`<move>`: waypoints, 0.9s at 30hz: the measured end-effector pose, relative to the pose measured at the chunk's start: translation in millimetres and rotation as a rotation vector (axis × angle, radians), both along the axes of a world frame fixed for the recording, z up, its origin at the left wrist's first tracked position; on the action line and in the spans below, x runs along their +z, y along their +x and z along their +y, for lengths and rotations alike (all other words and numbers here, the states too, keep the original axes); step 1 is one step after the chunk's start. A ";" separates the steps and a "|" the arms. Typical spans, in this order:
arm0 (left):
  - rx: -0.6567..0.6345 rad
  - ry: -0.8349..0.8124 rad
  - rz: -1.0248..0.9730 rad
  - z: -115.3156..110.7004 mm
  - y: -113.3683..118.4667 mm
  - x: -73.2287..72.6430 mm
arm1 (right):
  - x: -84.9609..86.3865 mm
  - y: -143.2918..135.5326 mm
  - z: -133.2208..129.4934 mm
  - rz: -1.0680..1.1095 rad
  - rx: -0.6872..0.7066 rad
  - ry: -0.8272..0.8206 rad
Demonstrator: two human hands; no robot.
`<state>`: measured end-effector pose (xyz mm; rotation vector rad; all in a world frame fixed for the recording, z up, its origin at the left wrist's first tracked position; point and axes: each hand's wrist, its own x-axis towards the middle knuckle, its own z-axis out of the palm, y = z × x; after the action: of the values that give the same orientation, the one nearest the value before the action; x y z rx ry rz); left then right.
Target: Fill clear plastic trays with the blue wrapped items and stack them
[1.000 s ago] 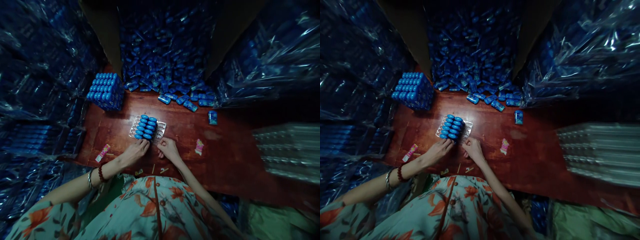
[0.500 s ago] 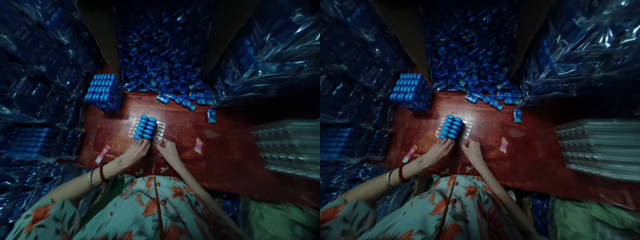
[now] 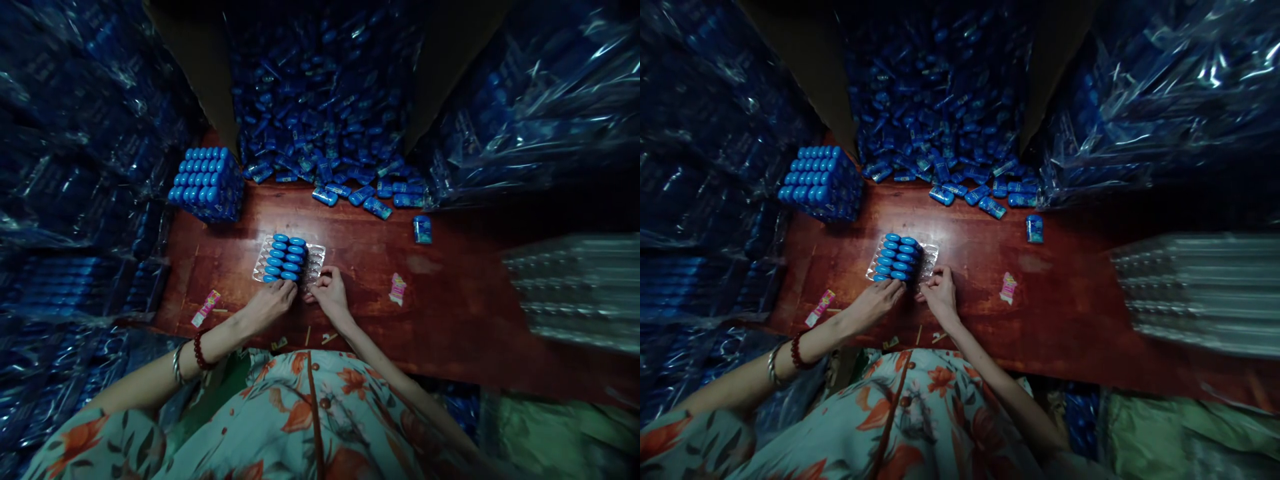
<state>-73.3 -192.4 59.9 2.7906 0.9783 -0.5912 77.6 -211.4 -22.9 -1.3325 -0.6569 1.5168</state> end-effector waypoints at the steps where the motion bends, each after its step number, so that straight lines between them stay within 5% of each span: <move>1: -0.009 -0.004 0.015 0.8 1.6 1.8 | -0.9 -0.2 -0.7 0.011 -0.006 0.000; 7: 0.022 -0.037 0.056 4.9 15.6 8.1 | -0.8 -0.3 -2.5 -0.039 -0.034 -0.018; 17: 0.169 0.062 -0.038 -9.7 18.5 -1.2 | -3.5 8.8 1.2 -0.143 0.073 -0.022; 27: 0.231 0.364 -0.412 -26.6 -19.5 -26.5 | 27.9 20.3 -2.4 -0.988 0.308 0.046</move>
<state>-92.8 -219.0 33.4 2.8496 1.3882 0.2095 97.9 -213.8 5.0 -1.9959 -1.5500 0.9665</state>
